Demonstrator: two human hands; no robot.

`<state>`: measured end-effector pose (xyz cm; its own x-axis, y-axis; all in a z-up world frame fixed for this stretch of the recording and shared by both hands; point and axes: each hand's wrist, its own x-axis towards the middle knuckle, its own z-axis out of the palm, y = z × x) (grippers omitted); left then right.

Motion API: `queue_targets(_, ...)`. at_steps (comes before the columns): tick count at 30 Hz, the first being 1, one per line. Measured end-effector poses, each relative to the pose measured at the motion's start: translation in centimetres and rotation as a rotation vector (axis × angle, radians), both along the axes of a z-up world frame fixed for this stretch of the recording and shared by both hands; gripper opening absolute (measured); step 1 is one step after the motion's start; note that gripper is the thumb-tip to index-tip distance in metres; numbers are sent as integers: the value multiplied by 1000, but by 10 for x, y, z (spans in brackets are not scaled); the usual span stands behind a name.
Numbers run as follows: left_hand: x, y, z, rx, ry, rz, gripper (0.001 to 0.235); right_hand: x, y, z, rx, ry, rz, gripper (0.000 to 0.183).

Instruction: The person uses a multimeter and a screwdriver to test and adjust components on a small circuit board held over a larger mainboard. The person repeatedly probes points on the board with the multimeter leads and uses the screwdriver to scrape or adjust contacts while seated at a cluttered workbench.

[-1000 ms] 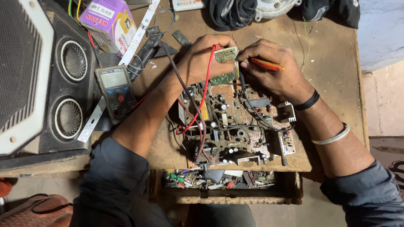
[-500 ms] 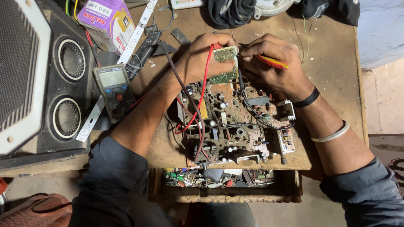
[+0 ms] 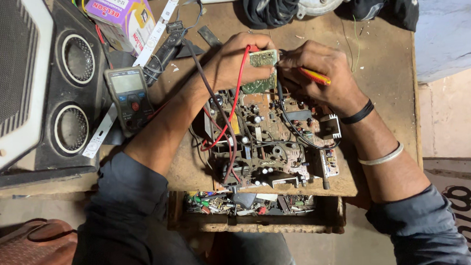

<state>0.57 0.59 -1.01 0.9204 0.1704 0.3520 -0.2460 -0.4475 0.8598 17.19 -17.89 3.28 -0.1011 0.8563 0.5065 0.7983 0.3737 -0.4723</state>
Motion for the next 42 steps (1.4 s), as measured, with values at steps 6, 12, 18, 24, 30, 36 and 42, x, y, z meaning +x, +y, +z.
queue_targets(6, 4, 4, -5, 54, -35, -9, 22, 1, 3, -1, 14, -14, -38, 32)
queue_targets(12, 7, 8, -4, 71, -73, -85, 21, 1, -2, 2, -17, -78, 2, 26)
queue_targets(18, 4, 9, -1, 17, -27, -118, 24, 3, 4, -1, 23, -5, -38, 26)
queue_targets(24, -1, 6, 1, -73, -25, -141, 21, 5, 6, -7, 75, 55, -134, 14)
queue_targets(30, -6, 3, 4, -27, -5, -77, 20, 3, 4, -9, 39, 78, -121, 17)
queue_targets(36, -8, 2, 7, -29, 45, -54, 19, 0, 5, -9, 4, 78, -104, 19)
queue_targets(42, -6, 0, 12, -87, 104, -60, 16, -2, 5, -6, -33, 65, -133, 15)
